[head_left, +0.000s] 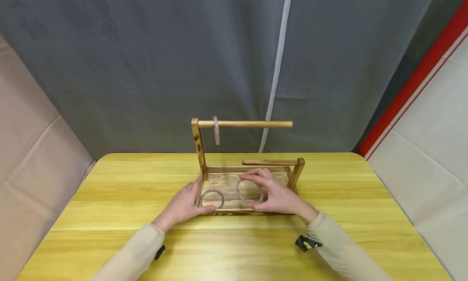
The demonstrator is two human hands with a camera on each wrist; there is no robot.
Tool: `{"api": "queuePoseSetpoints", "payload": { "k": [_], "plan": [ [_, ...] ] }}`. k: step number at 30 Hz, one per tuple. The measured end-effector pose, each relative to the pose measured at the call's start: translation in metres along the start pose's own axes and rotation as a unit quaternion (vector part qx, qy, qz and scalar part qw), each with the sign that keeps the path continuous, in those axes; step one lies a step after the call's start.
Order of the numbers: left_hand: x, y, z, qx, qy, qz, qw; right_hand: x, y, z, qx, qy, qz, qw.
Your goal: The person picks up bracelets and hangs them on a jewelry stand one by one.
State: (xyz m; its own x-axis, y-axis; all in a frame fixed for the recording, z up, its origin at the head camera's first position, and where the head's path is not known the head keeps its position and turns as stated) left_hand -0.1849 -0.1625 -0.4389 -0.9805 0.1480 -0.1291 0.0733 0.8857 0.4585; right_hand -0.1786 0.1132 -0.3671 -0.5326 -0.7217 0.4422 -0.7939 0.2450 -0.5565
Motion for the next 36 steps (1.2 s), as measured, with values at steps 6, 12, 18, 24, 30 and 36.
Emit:
{"api": "queuePoseSetpoints", "payload": {
  "k": [6,12,18,24,30,36],
  "plan": [
    [0.0,0.0,0.0,-0.001,0.002,0.003,1.0,-0.009,-0.003,-0.014,-0.023,0.008,-0.014,0.9996],
    [0.0,-0.002,0.0,0.0,0.003,0.001,1.0,-0.016,-0.004,-0.027,-0.042,0.008,-0.024,0.9988],
    [0.0,-0.002,0.002,-0.008,0.001,-0.004,1.0,-0.026,-0.005,-0.042,-0.059,-0.001,-0.039,0.9975],
    [-0.001,-0.002,0.002,-0.006,0.0,-0.007,1.0,-0.033,-0.01,-0.057,-0.087,-0.002,-0.054,0.9948],
    [-0.001,-0.002,0.001,-0.007,-0.001,-0.012,0.9999,-0.034,-0.013,-0.075,-0.104,0.015,-0.05,0.9932],
    [0.0,-0.001,0.001,-0.007,-0.004,-0.012,0.9999,-0.034,-0.011,-0.087,-0.118,0.038,-0.045,0.9913]
  ]
}}
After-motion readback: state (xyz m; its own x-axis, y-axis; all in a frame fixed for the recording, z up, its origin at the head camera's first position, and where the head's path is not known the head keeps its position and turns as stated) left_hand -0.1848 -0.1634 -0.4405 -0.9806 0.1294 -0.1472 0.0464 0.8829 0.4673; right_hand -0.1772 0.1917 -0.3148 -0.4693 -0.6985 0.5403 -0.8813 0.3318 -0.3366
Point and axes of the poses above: each hand's wrist, its own x-axis towards the middle knuckle, its own z-axis out of the palm, y = z × x, the point moved 3 cm from there along x, towards the middle knuckle, and after that the axes turned 13 degrees about -z, right-handed, at the moved point
